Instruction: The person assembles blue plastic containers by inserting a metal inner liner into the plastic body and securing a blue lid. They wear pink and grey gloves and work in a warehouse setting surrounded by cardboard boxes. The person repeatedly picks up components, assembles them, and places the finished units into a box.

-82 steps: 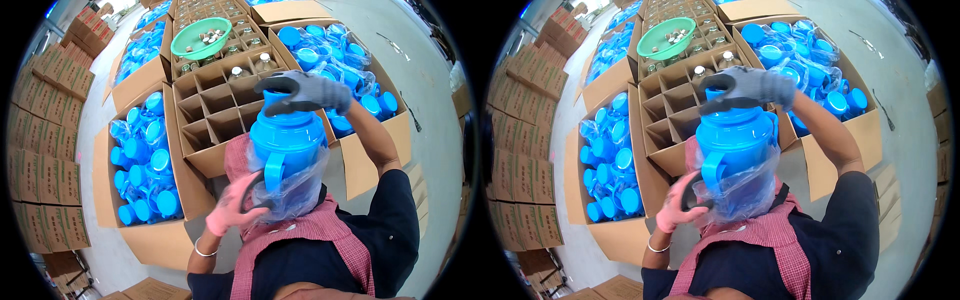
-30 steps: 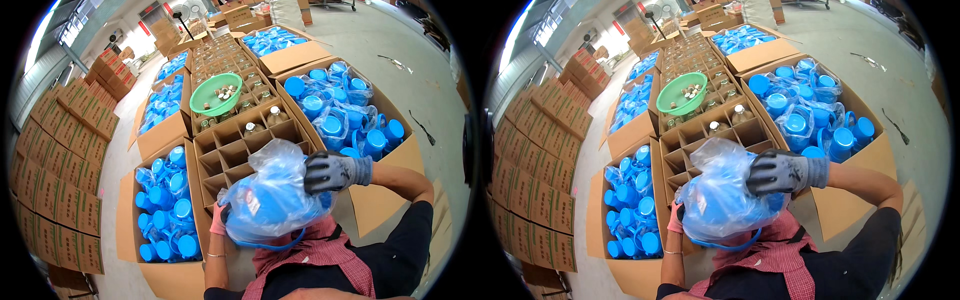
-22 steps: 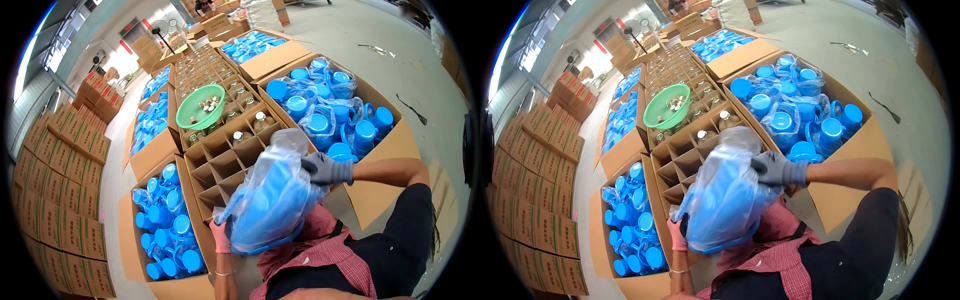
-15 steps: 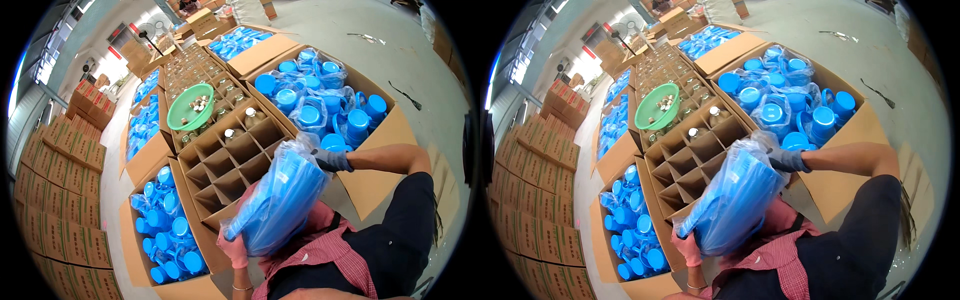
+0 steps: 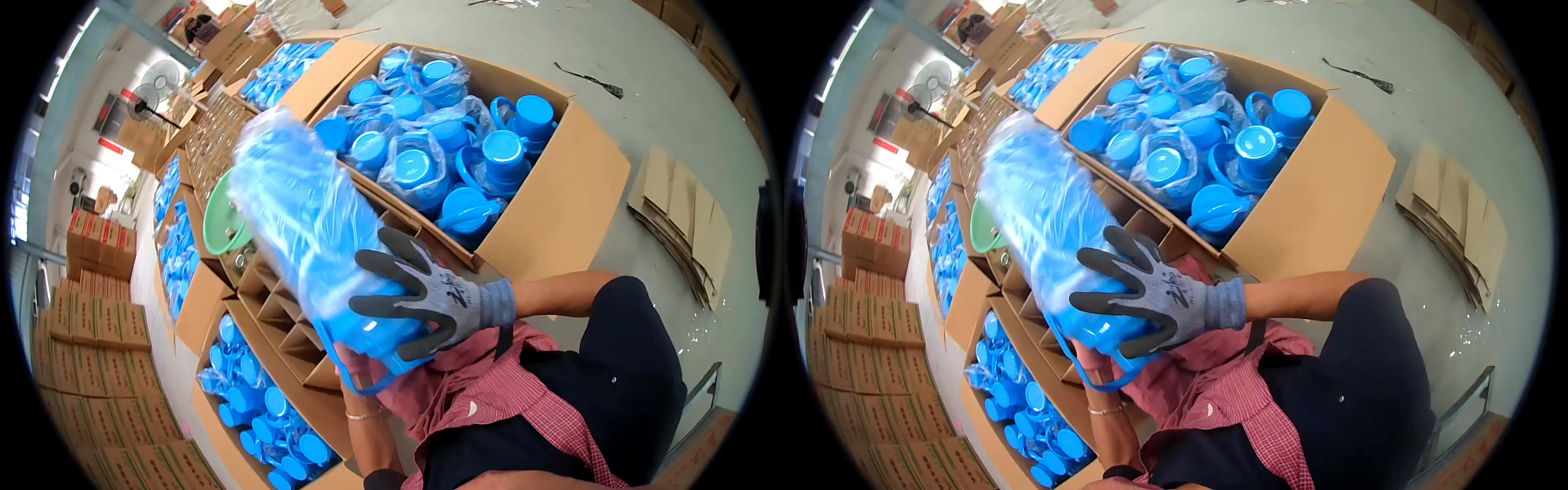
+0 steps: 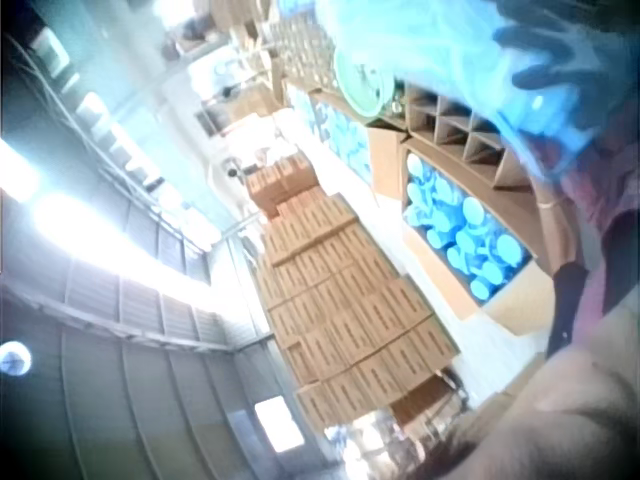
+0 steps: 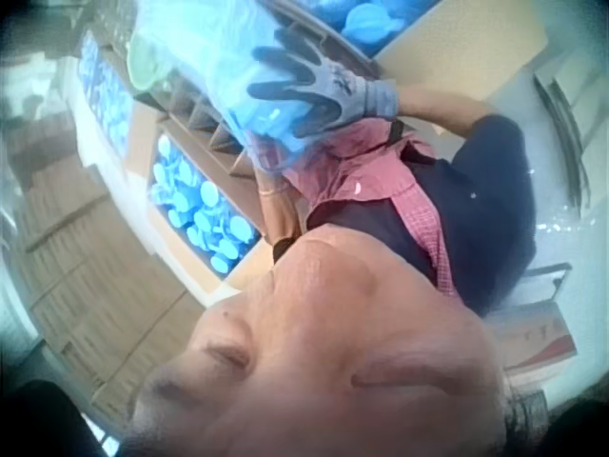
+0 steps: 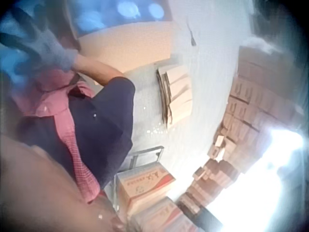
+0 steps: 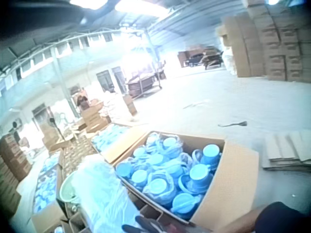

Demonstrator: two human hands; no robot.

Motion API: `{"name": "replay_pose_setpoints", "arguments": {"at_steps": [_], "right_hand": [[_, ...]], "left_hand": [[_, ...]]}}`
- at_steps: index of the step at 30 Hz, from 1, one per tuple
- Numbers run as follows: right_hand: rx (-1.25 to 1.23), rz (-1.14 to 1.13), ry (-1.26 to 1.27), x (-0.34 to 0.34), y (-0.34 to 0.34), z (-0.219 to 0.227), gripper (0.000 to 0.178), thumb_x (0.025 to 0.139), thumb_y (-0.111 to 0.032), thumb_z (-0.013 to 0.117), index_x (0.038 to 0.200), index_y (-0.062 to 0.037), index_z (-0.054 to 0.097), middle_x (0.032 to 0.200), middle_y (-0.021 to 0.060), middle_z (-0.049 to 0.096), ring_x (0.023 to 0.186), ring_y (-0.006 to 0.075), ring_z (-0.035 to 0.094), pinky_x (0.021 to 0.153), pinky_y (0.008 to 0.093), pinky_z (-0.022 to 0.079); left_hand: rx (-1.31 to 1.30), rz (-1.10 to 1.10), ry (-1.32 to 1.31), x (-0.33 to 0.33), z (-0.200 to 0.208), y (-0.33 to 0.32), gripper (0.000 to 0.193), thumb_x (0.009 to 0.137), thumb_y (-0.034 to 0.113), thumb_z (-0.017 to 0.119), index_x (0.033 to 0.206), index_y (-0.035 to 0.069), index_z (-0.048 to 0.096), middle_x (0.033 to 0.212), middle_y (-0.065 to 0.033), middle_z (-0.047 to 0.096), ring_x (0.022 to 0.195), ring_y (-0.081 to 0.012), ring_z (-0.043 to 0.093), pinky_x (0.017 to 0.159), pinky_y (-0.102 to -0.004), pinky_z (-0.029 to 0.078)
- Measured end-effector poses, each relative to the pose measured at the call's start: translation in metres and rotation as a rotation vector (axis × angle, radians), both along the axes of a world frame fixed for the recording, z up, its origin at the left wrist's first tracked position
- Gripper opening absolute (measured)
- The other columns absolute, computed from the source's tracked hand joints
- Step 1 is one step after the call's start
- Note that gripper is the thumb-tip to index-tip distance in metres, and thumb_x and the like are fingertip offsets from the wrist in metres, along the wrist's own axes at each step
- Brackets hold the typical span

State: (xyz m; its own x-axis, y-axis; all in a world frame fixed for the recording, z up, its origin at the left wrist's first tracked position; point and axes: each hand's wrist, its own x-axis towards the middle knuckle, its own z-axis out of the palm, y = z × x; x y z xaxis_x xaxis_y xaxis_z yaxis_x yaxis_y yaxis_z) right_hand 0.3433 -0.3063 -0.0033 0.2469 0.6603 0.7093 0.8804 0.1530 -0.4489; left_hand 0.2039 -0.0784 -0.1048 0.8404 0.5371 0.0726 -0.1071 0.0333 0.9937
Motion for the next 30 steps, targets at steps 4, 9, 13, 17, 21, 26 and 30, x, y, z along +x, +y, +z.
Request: {"name": "replay_pose_setpoints", "arguments": {"at_steps": [4, 9, 13, 17, 21, 26, 30], "right_hand": [[-0.116, -0.328, -0.246, 0.023, -0.034, 0.016, 0.064, 0.086, -0.055, 0.053, 0.139, -0.0193, 0.049, 0.152, 0.0175, 0.031, 0.139, 0.0420, 0.028, 0.111, 0.0611, 0.016], [-0.230, -0.601, -0.243, 0.059, -0.053, 0.015, 0.068, 0.083, -0.050, 0.056, 0.144, -0.0230, 0.042, 0.146, 0.0183, 0.033, 0.136, 0.0400, 0.030, 0.110, 0.0644, 0.016], [-0.196, -1.087, -0.549, 0.140, -0.047, 0.023, 0.056, 0.081, -0.038, 0.062, 0.135, -0.0258, 0.053, 0.132, 0.0170, 0.044, 0.122, 0.0356, 0.041, 0.105, 0.0582, 0.030], [-0.625, -0.912, -0.493, 0.210, -0.024, 0.055, 0.074, 0.075, -0.036, 0.070, 0.142, -0.0180, 0.043, 0.134, 0.0221, 0.043, 0.125, 0.0386, 0.041, 0.105, 0.0552, 0.032], [-0.836, -0.741, -0.549, 0.311, -0.019, 0.050, 0.083, 0.066, -0.038, 0.078, 0.139, -0.0132, 0.045, 0.137, 0.0256, 0.042, 0.119, 0.0406, 0.048, 0.098, 0.0470, 0.044], [-1.003, -0.797, -0.288, 0.411, -0.067, 0.011, 0.084, 0.061, -0.035, 0.086, 0.136, -0.0245, 0.049, 0.127, 0.0237, 0.047, 0.113, 0.0424, 0.052, 0.092, 0.0502, 0.049], [-1.066, -0.765, -0.183, 0.428, -0.072, -0.059, 0.079, 0.062, -0.038, 0.081, 0.134, -0.0233, 0.052, 0.131, 0.0224, 0.047, 0.116, 0.0449, 0.050, 0.095, 0.0543, 0.046]], "left_hand": [[-0.290, -0.255, -0.055, 0.092, 0.000, -0.039, 0.045, 0.089, 0.015, 0.061, 0.130, 0.001, 0.049, 0.129, -0.0173, 0.054, 0.116, -0.0228, 0.054, 0.097, -0.0388, 0.046], [-0.716, -0.596, -0.128, 0.228, -0.011, -0.117, 0.046, 0.093, 0.019, 0.058, 0.134, 0.002, 0.046, 0.133, -0.0178, 0.051, 0.121, -0.0244, 0.051, 0.100, -0.0405, 0.045], [-0.999, -0.760, -0.181, 0.321, -0.017, -0.173, 0.047, 0.095, 0.022, 0.055, 0.136, 0.004, 0.043, 0.137, -0.0182, 0.048, 0.124, -0.0258, 0.049, 0.102, -0.0418, 0.044], [-1.120, -0.725, -0.203, 0.362, -0.030, -0.183, 0.047, 0.098, 0.025, 0.052, 0.139, 0.005, 0.041, 0.140, -0.0186, 0.046, 0.127, -0.0271, 0.047, 0.104, -0.0432, 0.044], [-1.008, -0.831, -0.176, 0.330, -0.004, -0.172, 0.039, 0.101, 0.021, 0.043, 0.134, 0.001, 0.044, 0.136, -0.0216, 0.049, 0.124, -0.0359, 0.051, 0.108, -0.0487, 0.042], [-0.162, -0.639, 0.021, 0.222, 0.013, -0.120, 0.041, 0.098, 0.011, 0.051, 0.136, -0.003, 0.044, 0.120, -0.0201, 0.061, 0.112, -0.0246, 0.060, 0.100, -0.0369, 0.047], [0.416, -0.304, 0.205, 0.117, -0.026, -0.057, 0.039, 0.092, 0.006, 0.056, 0.129, -0.001, 0.053, 0.116, -0.0163, 0.063, 0.112, -0.0256, 0.060, 0.101, -0.0364, 0.044]]}}
